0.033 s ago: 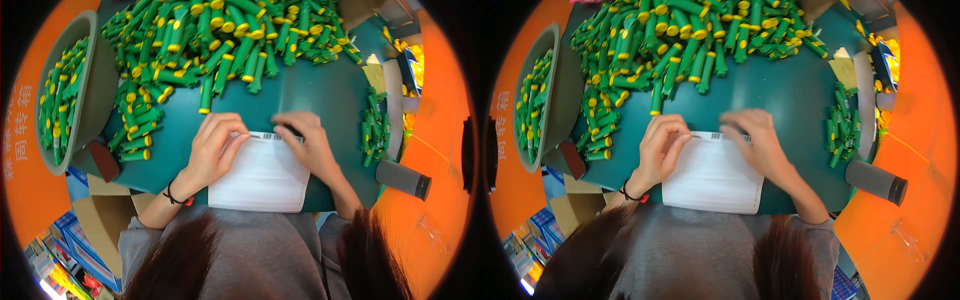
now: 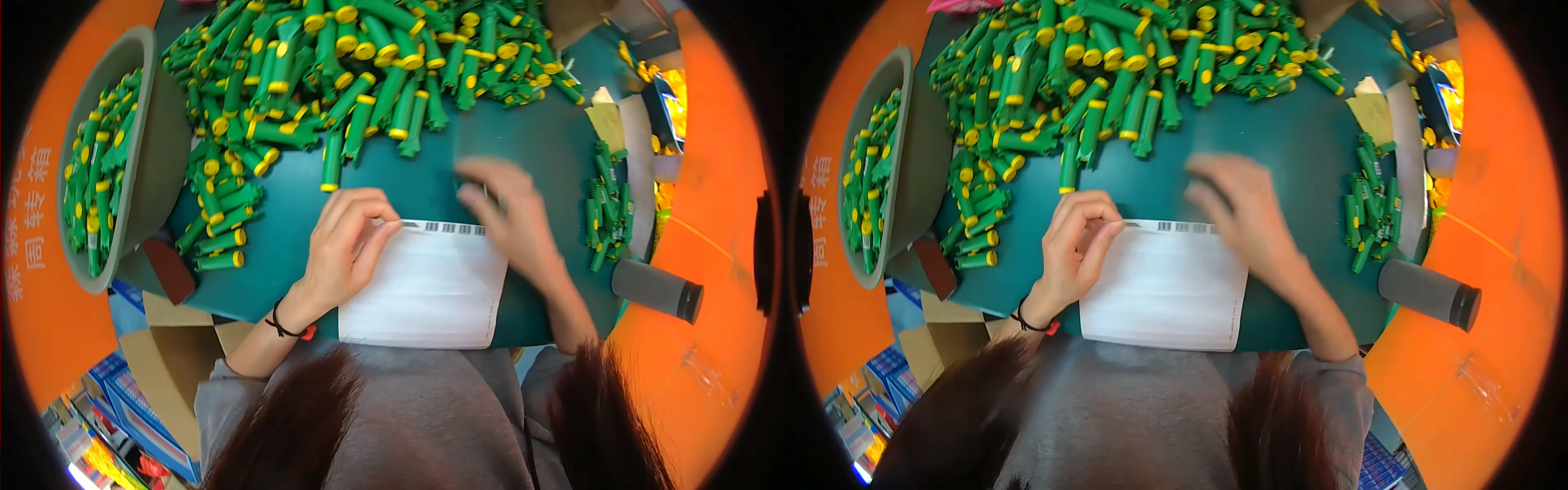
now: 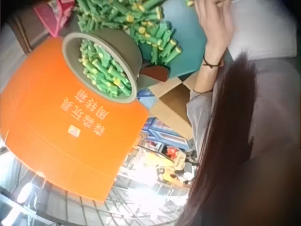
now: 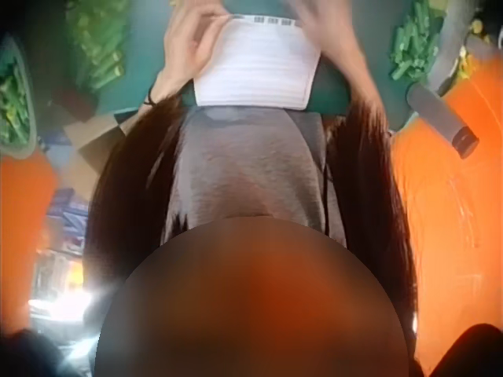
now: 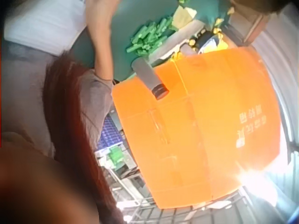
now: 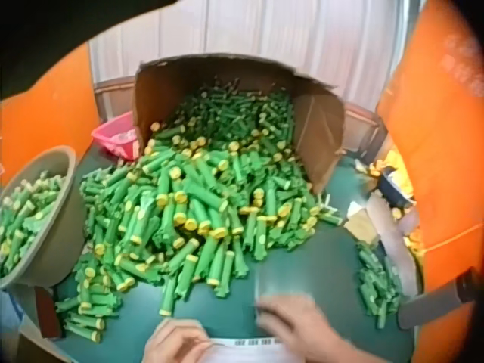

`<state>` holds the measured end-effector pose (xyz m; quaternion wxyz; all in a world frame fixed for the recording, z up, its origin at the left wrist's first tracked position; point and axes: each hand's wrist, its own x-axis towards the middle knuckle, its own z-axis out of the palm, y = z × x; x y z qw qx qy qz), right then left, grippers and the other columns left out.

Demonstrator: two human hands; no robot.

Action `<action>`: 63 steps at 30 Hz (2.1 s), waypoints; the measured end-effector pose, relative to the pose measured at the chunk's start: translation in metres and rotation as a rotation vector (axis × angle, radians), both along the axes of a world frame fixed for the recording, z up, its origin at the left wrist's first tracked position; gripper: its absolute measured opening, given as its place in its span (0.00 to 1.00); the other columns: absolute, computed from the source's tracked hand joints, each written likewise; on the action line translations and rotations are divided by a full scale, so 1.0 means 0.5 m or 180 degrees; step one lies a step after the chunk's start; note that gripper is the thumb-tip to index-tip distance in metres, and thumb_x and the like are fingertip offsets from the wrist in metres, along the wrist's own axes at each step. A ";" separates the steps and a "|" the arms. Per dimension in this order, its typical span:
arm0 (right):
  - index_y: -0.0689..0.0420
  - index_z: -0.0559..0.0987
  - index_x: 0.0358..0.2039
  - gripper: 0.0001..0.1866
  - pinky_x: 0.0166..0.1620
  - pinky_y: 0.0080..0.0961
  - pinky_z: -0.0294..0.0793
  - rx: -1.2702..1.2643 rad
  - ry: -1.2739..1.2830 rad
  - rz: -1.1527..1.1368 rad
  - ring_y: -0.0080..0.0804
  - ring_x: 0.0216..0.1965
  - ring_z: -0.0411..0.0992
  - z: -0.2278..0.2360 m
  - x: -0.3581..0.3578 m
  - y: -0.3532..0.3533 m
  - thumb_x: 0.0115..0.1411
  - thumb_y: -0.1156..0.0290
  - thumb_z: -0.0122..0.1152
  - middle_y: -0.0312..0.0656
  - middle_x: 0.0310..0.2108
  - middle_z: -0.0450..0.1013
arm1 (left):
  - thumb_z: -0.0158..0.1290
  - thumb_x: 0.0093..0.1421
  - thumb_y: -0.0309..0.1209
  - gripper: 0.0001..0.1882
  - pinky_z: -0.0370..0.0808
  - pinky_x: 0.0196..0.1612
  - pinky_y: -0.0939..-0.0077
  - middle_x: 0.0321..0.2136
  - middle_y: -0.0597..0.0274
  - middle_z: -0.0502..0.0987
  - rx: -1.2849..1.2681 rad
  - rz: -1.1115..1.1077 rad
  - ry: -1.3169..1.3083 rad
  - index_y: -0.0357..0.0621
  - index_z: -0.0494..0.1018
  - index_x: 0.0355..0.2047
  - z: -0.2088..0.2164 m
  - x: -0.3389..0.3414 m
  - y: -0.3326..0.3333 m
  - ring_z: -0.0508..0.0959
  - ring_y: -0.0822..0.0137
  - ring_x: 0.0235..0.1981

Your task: Applying small barcode labels to green cylindrical toy components at a factory workstation.

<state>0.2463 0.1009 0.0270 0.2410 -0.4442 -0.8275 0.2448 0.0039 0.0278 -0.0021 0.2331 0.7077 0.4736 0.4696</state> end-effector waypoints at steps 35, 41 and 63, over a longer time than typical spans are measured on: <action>0.67 0.79 0.47 0.18 0.48 0.29 0.79 -0.1998 0.2623 -0.0241 0.34 0.48 0.75 -0.008 0.035 -0.088 0.55 0.88 0.65 0.48 0.54 0.68 | 0.63 0.55 0.18 0.08 0.70 0.54 0.70 0.41 0.55 0.79 -0.0676 -0.0353 -0.0741 0.37 0.76 0.35 0.155 0.043 0.013 0.77 0.65 0.46; 0.66 0.77 0.50 0.20 0.59 0.34 0.72 -0.1470 0.2669 0.0031 0.36 0.55 0.71 -0.018 0.029 -0.116 0.55 0.90 0.62 0.48 0.54 0.69 | 0.62 0.59 0.24 0.05 0.72 0.51 0.71 0.40 0.56 0.81 -0.1033 -0.0638 -0.0618 0.37 0.77 0.34 0.152 0.049 0.036 0.78 0.67 0.44; 0.65 0.77 0.49 0.21 0.55 0.31 0.74 -0.1093 0.2949 0.0219 0.38 0.55 0.72 -0.017 0.039 -0.126 0.53 0.91 0.64 0.52 0.53 0.71 | 0.61 0.59 0.24 0.05 0.75 0.45 0.75 0.31 0.61 0.82 -0.1415 -0.0896 -0.0004 0.35 0.78 0.33 0.181 0.065 0.049 0.80 0.70 0.36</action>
